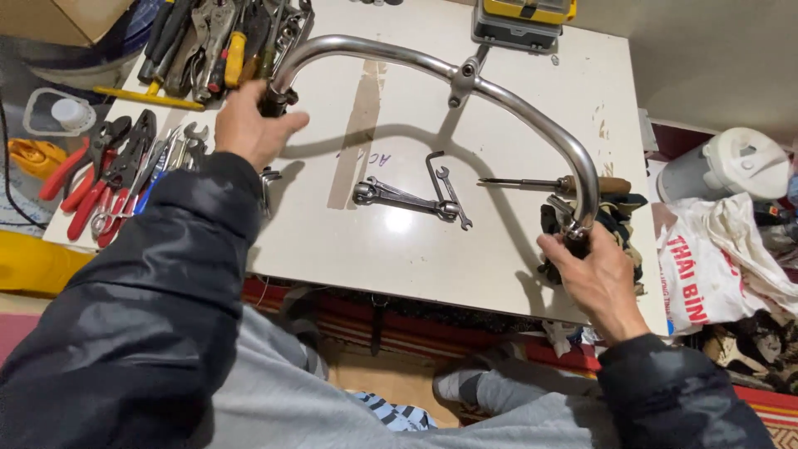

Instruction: The person wipes a bicycle brake lever with a cloth, then uses a wrench and an Allen key to attach the lever to a bicycle handlebar. They tighten the bolt by hand and with the wrench, then attach a handlebar grip and tighten its clamp.

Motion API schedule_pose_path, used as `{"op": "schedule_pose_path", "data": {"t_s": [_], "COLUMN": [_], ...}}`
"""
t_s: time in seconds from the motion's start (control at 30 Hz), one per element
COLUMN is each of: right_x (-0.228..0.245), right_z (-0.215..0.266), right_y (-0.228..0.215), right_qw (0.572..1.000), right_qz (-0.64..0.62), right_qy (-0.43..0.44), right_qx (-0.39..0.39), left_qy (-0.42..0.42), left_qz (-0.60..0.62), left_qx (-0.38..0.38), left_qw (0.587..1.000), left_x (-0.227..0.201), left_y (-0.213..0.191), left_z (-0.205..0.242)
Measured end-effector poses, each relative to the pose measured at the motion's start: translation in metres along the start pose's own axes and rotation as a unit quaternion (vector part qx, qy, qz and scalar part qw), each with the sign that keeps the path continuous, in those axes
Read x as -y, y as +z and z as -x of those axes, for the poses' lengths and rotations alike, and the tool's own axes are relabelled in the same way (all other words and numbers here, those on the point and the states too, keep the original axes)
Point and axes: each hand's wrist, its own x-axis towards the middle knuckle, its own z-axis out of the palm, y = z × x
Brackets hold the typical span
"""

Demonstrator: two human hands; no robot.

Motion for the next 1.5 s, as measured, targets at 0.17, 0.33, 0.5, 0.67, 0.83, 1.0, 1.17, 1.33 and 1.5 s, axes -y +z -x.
{"op": "schedule_pose_path", "data": {"t_s": [0.17, 0.33, 0.5, 0.67, 0.83, 1.0, 1.17, 1.33, 1.5], "right_x": [-0.03, -0.01, 0.006, 0.018, 0.059, 0.094, 0.122, 0.15, 0.137], "right_z": [-0.018, -0.006, 0.004, 0.001, 0.008, -0.003, -0.014, 0.003, -0.024], "right_y": [0.014, -0.012, -0.051, -0.091, -0.125, -0.145, -0.156, -0.162, -0.165], "right_qw": [0.99, 0.992, 0.98, 0.982, 0.973, 0.978, 0.978, 0.987, 0.977], "right_qz": [-0.091, -0.042, -0.14, -0.121, -0.193, -0.128, -0.136, 0.015, 0.092], "right_qy": [-0.07, -0.073, -0.092, -0.076, -0.079, -0.104, -0.117, -0.059, -0.086], "right_qx": [-0.087, -0.094, -0.111, -0.127, -0.095, -0.123, -0.108, -0.15, -0.171], "left_qy": [0.075, 0.132, 0.286, 0.336, 0.318, 0.308, 0.258, 0.18, 0.131], "left_qz": [-0.02, 0.055, 0.096, 0.057, 0.027, -0.068, -0.116, -0.072, -0.099], "left_qx": [-0.024, -0.048, -0.115, -0.131, -0.06, -0.055, -0.069, -0.032, -0.026], "left_qw": [0.997, 0.989, 0.946, 0.931, 0.946, 0.947, 0.957, 0.98, 0.986], "left_x": [0.057, 0.025, 0.002, -0.039, -0.087, -0.112, -0.124, -0.132, -0.152], "left_y": [0.035, 0.009, -0.025, -0.082, -0.139, -0.172, -0.18, -0.178, -0.185], "left_z": [-0.025, -0.005, 0.007, 0.04, 0.061, 0.041, 0.017, 0.003, 0.011]}}
